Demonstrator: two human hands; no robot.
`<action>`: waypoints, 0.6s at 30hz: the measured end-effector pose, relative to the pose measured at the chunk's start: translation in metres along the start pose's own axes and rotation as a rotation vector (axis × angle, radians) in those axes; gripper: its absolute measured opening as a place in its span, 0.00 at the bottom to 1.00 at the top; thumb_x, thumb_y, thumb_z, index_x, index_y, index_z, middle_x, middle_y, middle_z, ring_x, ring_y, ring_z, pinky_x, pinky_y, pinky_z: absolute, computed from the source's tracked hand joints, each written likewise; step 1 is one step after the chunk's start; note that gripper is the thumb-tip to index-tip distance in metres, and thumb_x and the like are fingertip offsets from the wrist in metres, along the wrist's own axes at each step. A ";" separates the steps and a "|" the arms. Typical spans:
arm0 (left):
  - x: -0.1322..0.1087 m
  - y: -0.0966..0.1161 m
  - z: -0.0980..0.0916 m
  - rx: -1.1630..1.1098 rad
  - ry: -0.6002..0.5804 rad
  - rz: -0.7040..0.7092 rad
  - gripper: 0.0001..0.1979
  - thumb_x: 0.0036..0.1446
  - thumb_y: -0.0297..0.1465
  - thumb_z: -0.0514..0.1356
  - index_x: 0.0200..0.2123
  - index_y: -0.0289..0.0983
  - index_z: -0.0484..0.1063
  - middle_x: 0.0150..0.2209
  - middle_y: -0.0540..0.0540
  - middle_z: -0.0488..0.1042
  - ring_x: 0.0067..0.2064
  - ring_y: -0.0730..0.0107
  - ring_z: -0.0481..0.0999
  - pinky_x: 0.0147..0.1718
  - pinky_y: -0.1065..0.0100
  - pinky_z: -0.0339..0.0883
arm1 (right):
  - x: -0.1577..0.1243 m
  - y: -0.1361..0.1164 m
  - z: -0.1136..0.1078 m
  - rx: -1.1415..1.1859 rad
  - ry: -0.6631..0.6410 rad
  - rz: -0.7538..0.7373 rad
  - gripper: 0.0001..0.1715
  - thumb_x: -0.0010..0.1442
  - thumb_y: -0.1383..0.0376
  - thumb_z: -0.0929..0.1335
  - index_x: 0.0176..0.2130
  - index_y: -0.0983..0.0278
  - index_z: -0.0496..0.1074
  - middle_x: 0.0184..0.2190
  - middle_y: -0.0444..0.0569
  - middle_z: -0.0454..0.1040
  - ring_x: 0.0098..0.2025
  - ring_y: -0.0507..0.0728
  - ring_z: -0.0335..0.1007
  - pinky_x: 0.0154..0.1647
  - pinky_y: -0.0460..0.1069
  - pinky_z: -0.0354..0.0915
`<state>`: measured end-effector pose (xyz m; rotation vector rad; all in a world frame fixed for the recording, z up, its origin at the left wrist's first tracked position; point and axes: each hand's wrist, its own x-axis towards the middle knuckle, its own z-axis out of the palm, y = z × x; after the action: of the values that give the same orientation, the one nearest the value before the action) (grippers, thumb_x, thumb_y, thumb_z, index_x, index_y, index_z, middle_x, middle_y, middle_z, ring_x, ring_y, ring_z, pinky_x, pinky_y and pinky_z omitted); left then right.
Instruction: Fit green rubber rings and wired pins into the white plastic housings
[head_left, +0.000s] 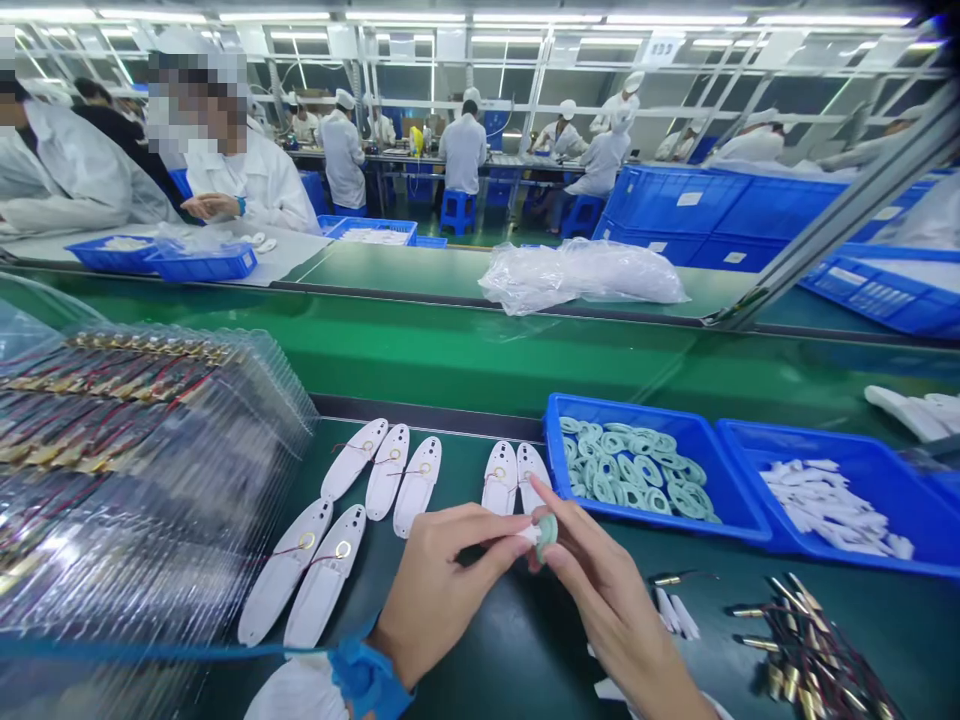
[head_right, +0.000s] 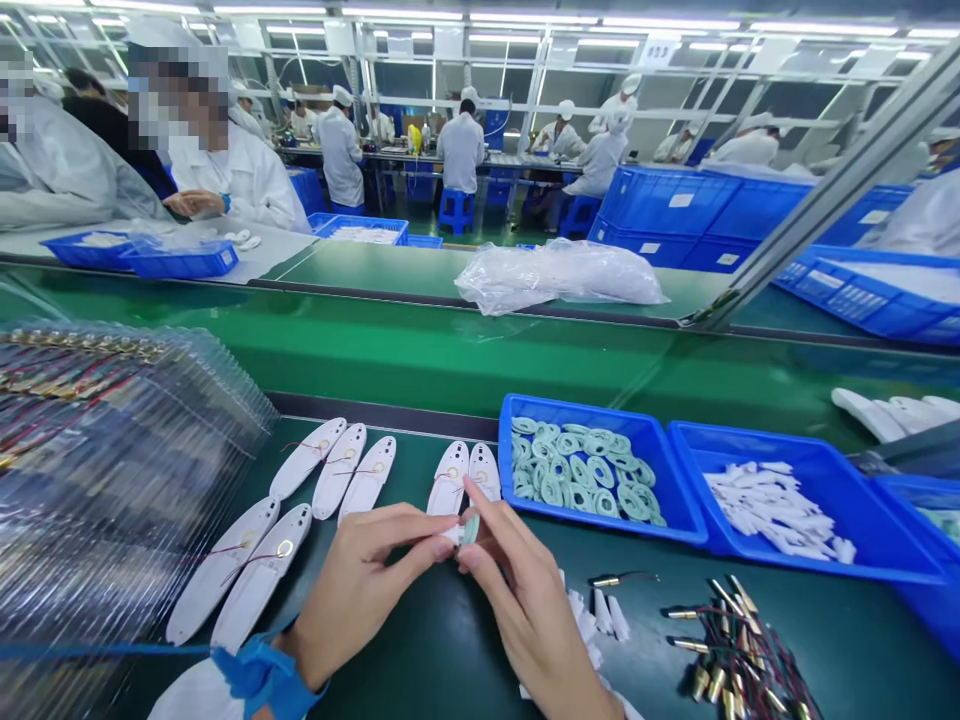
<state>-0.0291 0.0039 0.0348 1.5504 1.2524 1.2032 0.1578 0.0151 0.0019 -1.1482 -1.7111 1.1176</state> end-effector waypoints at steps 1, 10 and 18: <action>-0.001 0.000 0.002 -0.012 -0.005 -0.006 0.09 0.60 0.25 0.66 0.38 0.41 0.87 0.31 0.49 0.85 0.32 0.70 0.82 0.36 0.73 0.74 | -0.003 0.001 0.003 0.012 0.001 0.010 0.26 0.71 0.53 0.64 0.66 0.48 0.66 0.52 0.48 0.77 0.56 0.60 0.73 0.59 0.53 0.66; -0.011 -0.003 0.029 -0.317 0.089 -0.092 0.08 0.56 0.23 0.66 0.37 0.38 0.86 0.36 0.46 0.87 0.35 0.65 0.86 0.37 0.72 0.79 | -0.012 -0.010 0.034 0.782 0.113 0.207 0.24 0.68 0.41 0.61 0.47 0.51 0.76 0.51 0.48 0.80 0.56 0.63 0.74 0.58 0.59 0.69; -0.014 0.001 0.031 -0.198 0.137 -0.029 0.08 0.55 0.22 0.67 0.36 0.37 0.87 0.32 0.47 0.87 0.30 0.70 0.84 0.34 0.77 0.76 | -0.007 -0.024 0.033 0.924 0.170 0.335 0.16 0.60 0.48 0.72 0.31 0.57 0.75 0.49 0.47 0.82 0.58 0.63 0.72 0.59 0.57 0.66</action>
<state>0.0004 -0.0106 0.0257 1.3208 1.1979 1.3893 0.1228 -0.0043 0.0133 -0.8811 -0.6986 1.6968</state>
